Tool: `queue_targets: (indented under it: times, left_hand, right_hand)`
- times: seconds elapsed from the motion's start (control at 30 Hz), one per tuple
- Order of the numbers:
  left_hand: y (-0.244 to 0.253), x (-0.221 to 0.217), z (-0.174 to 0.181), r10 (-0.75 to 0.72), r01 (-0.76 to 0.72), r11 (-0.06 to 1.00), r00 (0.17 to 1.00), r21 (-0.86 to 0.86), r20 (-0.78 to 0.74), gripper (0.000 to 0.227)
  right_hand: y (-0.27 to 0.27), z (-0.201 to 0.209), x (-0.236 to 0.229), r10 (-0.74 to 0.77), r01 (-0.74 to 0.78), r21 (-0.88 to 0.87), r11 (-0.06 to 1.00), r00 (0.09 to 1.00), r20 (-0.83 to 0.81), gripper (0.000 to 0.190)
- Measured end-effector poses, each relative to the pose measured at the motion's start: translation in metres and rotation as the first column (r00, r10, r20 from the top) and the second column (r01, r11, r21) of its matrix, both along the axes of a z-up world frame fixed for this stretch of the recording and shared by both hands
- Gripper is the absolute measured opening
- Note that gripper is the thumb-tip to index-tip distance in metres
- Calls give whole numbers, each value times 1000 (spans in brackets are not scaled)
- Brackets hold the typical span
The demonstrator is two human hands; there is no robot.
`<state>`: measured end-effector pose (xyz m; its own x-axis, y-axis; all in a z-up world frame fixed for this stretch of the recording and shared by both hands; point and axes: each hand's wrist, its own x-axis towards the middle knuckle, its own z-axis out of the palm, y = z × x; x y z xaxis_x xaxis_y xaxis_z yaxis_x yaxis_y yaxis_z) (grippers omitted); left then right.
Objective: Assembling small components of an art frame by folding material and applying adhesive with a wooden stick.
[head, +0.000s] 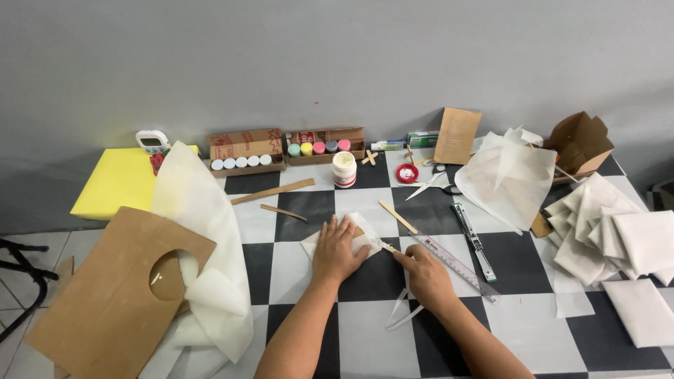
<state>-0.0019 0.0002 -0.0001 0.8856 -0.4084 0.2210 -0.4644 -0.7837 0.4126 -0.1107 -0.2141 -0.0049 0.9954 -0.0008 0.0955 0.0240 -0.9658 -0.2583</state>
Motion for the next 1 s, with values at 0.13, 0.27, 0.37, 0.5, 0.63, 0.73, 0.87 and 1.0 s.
queue_targets:
  times: [0.13,0.27,0.37,0.5,0.63,0.73,0.87,1.0]
  left_hand:
    - [3,6,-12,-74,78,996,995,50,-71,78]
    - [2,5,-9,-78,83,996,992,42,-100,78]
    - [1,6,-14,-74,79,996,993,50,-96,79]
    - [2,6,-13,-84,85,996,995,28,-47,77]
    - [1,0,-2,-12,13,1000,999,-19,31,72]
    - [3,-1,4,-16,17,1000,998,-14,54,70]
    - [3,-2,3,-37,39,999,997,-25,75,69]
    - [2,0,-4,-18,20,1000,993,-21,113,67]
  right_hand:
    - [-7,-12,-10,18,-14,27,1000,992,-124,52]
    - [-2,0,-9,29,-28,50,998,1000,-6,58]
    - [1,-2,-7,37,-34,38,999,997,-66,55]
    - [-11,12,-7,21,-14,53,999,992,-121,54]
    - [-2,52,33,-52,41,73,996,987,150,33]
    - [14,63,99,-139,67,223,973,935,326,19]
    - [39,87,185,14,-40,42,998,869,495,20]
    - [35,62,253,172,-132,-162,978,947,271,30]
